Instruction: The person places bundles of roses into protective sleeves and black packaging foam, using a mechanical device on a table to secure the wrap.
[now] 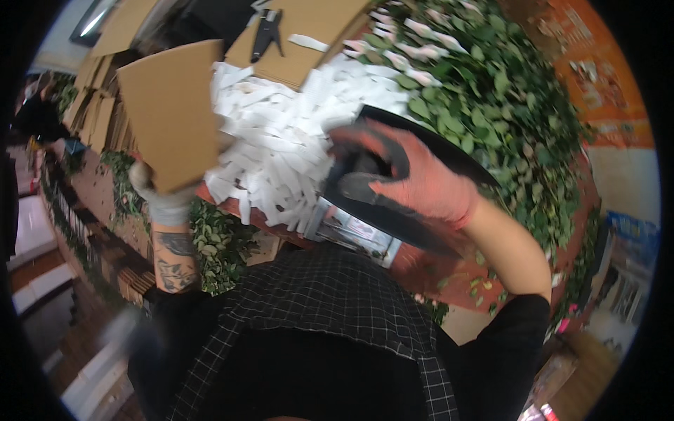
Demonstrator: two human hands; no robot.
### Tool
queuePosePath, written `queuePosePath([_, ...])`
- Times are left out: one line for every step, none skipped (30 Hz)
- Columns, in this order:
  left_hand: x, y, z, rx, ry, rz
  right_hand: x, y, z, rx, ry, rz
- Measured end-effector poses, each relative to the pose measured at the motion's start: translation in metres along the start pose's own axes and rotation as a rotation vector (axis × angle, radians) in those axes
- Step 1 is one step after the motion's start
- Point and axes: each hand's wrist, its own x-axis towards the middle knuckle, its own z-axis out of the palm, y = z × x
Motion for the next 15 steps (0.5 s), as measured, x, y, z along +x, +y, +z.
queuePosePath([0.01,-0.022,0.019,0.116,-0.004,-0.05,-0.004,-0.027,0.003,-0.007,0.058,0.024])
queuePosePath([0.016,-0.046,0.037,0.235,-0.008,-0.094,-0.01,-0.032,-0.001,-0.067,0.081,0.041])
queuePosePath([0.021,-0.067,0.056,0.354,-0.019,-0.138,-0.017,-0.039,-0.004,-0.127,0.104,0.057])
queuePosePath([0.035,-0.06,0.072,0.339,-0.142,-0.157,-0.041,-0.036,-0.001,-0.127,0.367,0.084])
queuePosePath([0.049,-0.054,0.08,0.312,-0.251,-0.182,-0.058,-0.03,0.001,-0.108,0.622,0.122])
queuePosePath([0.045,-0.051,0.073,0.4,-0.218,-0.154,-0.075,-0.036,-0.013,0.062,0.624,0.145])
queuePosePath([0.046,-0.051,0.065,0.488,-0.195,-0.139,-0.095,-0.038,-0.028,0.239,0.648,0.169])
queuePosePath([0.044,-0.043,0.065,0.584,-0.162,-0.121,-0.112,-0.038,-0.039,0.368,0.566,0.176])
queuePosePath([0.039,-0.041,0.052,0.76,-0.132,-0.353,-0.127,-0.036,-0.05,0.488,0.496,0.2])
queuePosePath([0.036,-0.041,0.045,0.941,-0.108,-0.588,-0.144,-0.01,-0.054,0.513,0.534,0.326])
queuePosePath([0.033,-0.057,0.04,1.044,-0.166,-0.578,-0.158,0.018,-0.059,0.546,0.567,0.452])
queuePosePath([0.036,-0.069,0.043,1.069,-0.208,-0.649,-0.158,0.038,-0.06,0.551,0.563,0.589])
queuePosePath([0.034,-0.087,0.038,1.114,-0.267,-0.579,-0.139,0.058,-0.06,0.604,0.448,0.661])
queuePosePath([0.036,-0.096,0.035,1.133,-0.296,-0.547,-0.115,0.073,-0.059,0.677,0.317,0.686])
queuePosePath([0.036,-0.105,0.033,1.155,-0.318,-0.513,-0.095,0.087,-0.054,0.747,0.213,0.693])
